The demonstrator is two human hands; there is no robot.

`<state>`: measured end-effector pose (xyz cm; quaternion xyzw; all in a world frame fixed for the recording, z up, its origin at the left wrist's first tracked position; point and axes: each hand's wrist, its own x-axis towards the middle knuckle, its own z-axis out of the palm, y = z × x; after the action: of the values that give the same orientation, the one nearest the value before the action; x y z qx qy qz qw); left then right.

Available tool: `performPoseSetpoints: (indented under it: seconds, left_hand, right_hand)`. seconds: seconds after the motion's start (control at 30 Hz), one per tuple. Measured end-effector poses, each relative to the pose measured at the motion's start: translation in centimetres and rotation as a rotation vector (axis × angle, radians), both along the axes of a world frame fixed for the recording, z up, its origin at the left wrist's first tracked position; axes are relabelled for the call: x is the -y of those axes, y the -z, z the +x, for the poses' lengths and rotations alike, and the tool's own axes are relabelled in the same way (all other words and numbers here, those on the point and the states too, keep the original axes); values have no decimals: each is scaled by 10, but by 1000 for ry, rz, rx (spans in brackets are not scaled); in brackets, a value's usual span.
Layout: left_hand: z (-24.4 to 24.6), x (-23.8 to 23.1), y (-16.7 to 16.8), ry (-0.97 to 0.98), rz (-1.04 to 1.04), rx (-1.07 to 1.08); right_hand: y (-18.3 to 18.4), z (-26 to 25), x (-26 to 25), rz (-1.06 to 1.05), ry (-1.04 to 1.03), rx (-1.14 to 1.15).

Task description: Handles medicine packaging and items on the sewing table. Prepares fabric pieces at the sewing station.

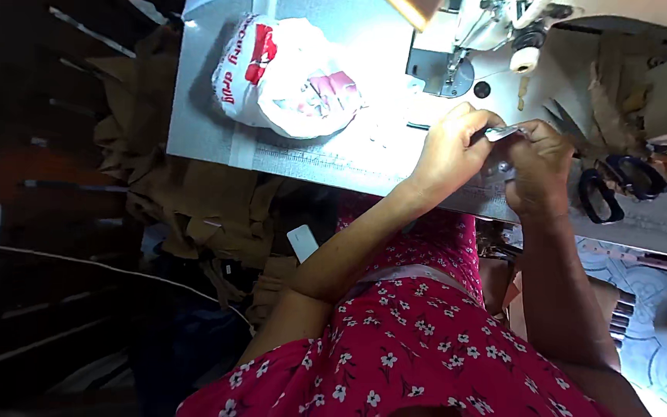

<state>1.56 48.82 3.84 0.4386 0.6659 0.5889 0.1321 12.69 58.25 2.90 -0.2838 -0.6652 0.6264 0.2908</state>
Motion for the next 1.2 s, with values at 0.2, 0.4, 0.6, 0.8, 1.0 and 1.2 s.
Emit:
performPoseSetpoints:
  seconds: [0.2,0.4,0.6,0.8,1.0,1.2]
  left_hand:
    - [-4,1,-2,21,-38,170]
    - [-17,17,-5,78,-52,270]
    - [-67,55,-25,-110,-400,2]
    - [-77,40,-10,-125,-604,-269]
    - [-72,30,-7,-153,-756,-274]
    - [-69,34,-7,-228,-666,-191]
  right_hand:
    - [-14,2,-2,-430,-60,42]
    - [-23,-2,-6,-656,-228,45]
    - [-18,-6,-1,540,-256,462]
    - [-3,-16,13,905,-340,426]
    - [-4,-4,11,932,-315,366]
    - [3,-1,14,932,-325,317]
